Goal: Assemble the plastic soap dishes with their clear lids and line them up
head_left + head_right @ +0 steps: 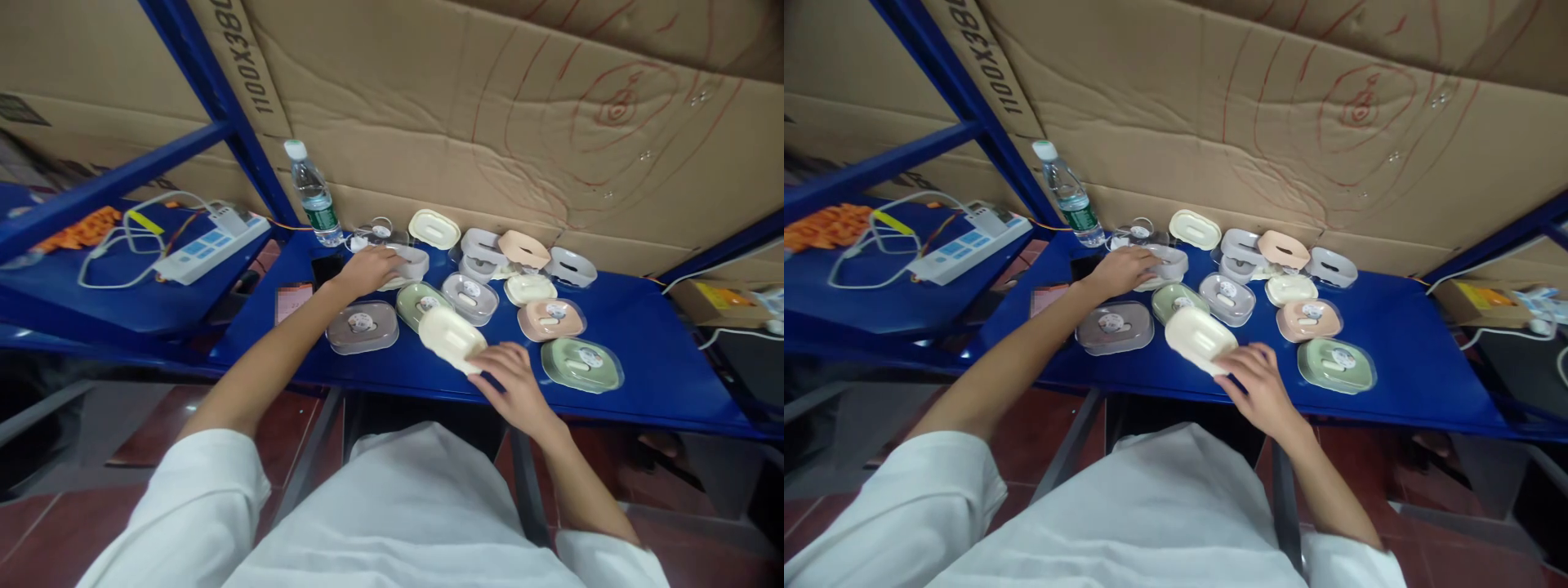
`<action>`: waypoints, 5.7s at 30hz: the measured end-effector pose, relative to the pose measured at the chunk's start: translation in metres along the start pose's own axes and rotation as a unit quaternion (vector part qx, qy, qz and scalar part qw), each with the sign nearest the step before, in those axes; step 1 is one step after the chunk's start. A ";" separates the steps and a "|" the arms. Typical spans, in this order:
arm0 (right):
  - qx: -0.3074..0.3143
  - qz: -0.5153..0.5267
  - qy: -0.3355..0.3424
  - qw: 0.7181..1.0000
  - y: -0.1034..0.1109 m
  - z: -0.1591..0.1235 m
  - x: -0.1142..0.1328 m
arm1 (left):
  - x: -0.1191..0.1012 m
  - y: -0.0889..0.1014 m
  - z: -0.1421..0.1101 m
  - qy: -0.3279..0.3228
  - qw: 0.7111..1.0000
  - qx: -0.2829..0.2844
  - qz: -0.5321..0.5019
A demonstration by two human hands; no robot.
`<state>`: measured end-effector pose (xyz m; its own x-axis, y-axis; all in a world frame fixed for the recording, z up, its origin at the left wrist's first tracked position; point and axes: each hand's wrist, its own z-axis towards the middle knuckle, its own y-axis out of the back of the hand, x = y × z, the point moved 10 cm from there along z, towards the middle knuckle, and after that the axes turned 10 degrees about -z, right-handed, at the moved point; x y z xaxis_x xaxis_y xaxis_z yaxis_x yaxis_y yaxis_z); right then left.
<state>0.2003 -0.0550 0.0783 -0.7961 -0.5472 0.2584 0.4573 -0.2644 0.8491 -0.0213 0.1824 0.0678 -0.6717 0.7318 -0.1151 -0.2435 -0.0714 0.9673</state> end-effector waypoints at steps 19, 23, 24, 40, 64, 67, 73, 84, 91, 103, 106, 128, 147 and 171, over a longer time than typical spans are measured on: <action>-0.106 -0.035 -0.017 0.994 0.001 -0.037 -0.008 | -0.213 0.019 -0.097 -0.117 0.984 -0.115 -0.075; -0.069 -0.027 -0.011 0.997 -0.010 -0.037 -0.010 | -0.227 -0.007 -0.099 -0.121 0.985 -0.096 -0.069; -0.071 -0.023 -0.012 0.997 -0.013 -0.039 -0.012 | -0.228 -0.013 -0.098 -0.123 0.986 -0.090 -0.067; -0.062 0.014 -0.012 0.998 -0.029 -0.049 -0.016 | -0.195 -0.022 -0.124 -0.104 0.971 -0.145 -0.161; 0.022 -0.036 0.062 0.997 -0.005 0.038 0.007 | -0.192 -0.030 -0.125 -0.077 0.966 -0.133 -0.210; 0.056 -0.015 0.113 0.992 -0.020 0.108 0.006 | -0.191 -0.031 -0.126 -0.071 0.966 -0.124 -0.218; 0.165 0.023 0.101 0.981 -0.110 0.236 -0.042 | -0.182 -0.030 -0.128 -0.054 0.951 -0.122 -0.280; 0.143 -0.108 0.111 0.978 -0.183 0.311 0.007 | -0.179 -0.031 -0.130 -0.062 0.945 -0.124 -0.298; 0.123 -0.128 0.070 0.982 -0.184 0.319 0.035 | -0.177 -0.032 -0.132 -0.054 0.943 -0.135 -0.298; -0.180 0.105 -0.013 0.978 0.020 0.071 -0.026 | -0.174 -0.030 -0.132 -0.060 0.912 -0.143 -0.380; -0.151 0.101 -0.029 0.983 0.005 0.017 -0.037 | -0.172 -0.030 -0.130 -0.045 0.911 -0.131 -0.389; 0.001 0.085 0.046 0.995 -0.050 -0.006 -0.010 | -0.147 -0.038 -0.124 0.037 0.836 0.005 -0.548; -0.106 0.141 -0.021 0.984 -0.018 -0.003 -0.035 | -0.150 -0.018 -0.128 -0.041 0.866 -0.162 -0.471; -0.001 0.031 0.080 0.996 -0.039 -0.007 0.002 | -0.159 -0.040 -0.133 -0.013 0.934 -0.140 -0.329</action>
<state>0.1839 -0.0509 0.0423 -0.6939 -0.6814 0.2329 0.5041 -0.2287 0.8328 0.0023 -0.0206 0.0171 -0.2954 0.6960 -0.6545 -0.7733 0.2280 0.5916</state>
